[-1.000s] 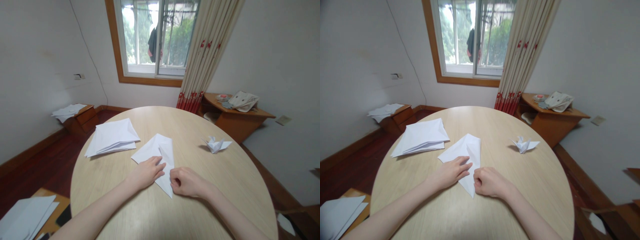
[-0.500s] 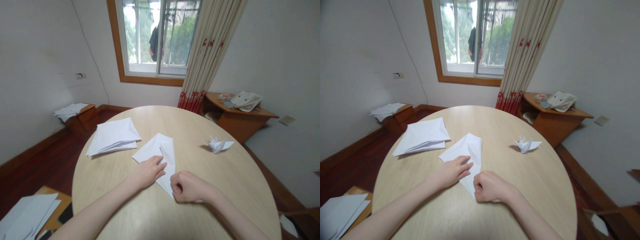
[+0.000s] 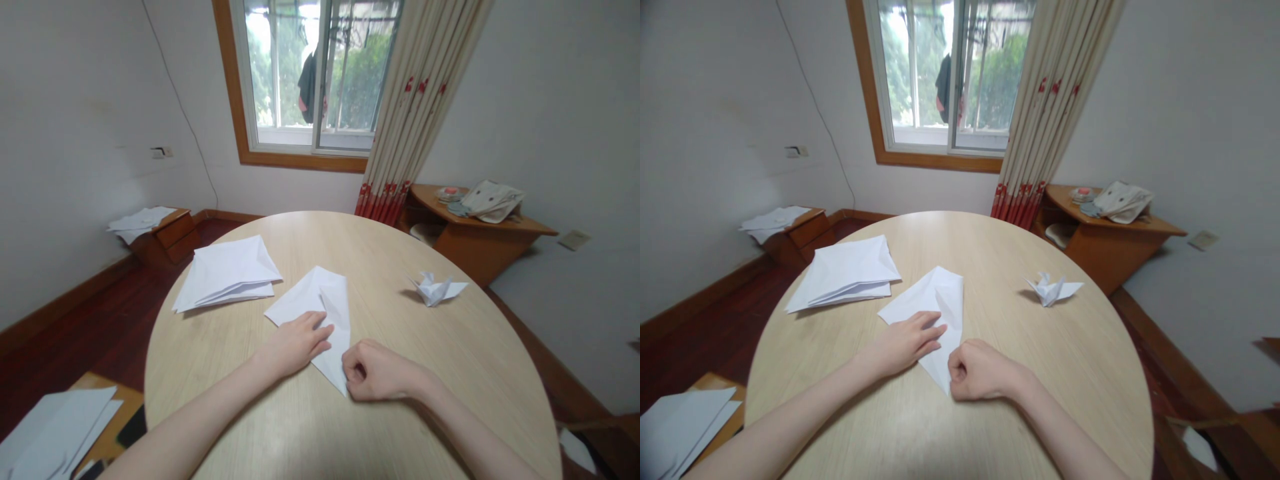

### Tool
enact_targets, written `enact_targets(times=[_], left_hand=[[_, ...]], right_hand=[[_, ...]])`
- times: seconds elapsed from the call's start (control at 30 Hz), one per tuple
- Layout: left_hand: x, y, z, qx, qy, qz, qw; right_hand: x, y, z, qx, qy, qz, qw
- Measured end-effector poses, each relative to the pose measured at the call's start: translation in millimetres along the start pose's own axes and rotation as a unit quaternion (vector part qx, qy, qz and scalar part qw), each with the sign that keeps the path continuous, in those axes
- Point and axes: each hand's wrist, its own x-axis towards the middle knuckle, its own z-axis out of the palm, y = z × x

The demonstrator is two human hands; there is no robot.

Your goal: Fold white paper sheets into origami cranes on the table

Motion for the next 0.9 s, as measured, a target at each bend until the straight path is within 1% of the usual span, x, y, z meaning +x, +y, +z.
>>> enact_targets(times=[0.17, 0.33, 0.63, 0.9], left_hand=[[-0.2, -0.3, 1.0, 0.0, 0.003, 0.0, 1.0], [-0.2, -1.0, 2.0, -0.005, 0.005, 0.002, 1.0], [0.7, -1.3, 3.1, 0.001, 0.008, 0.004, 1.0], [0.7, -1.1, 4.7, -0.01, 0.016, 0.003, 1.0]], right_hand=[[0.7, 0.1, 4.3, -0.019, 0.009, 0.002, 1.0], [0.7, 3.2, 7.0, -0.004, 0.001, -0.006, 1.0], [-0.4, -0.3, 5.4, -0.011, -0.007, 0.0, 1.0], [0.5, -3.0, 3.1, -0.011, 0.003, -0.001, 1.0]])
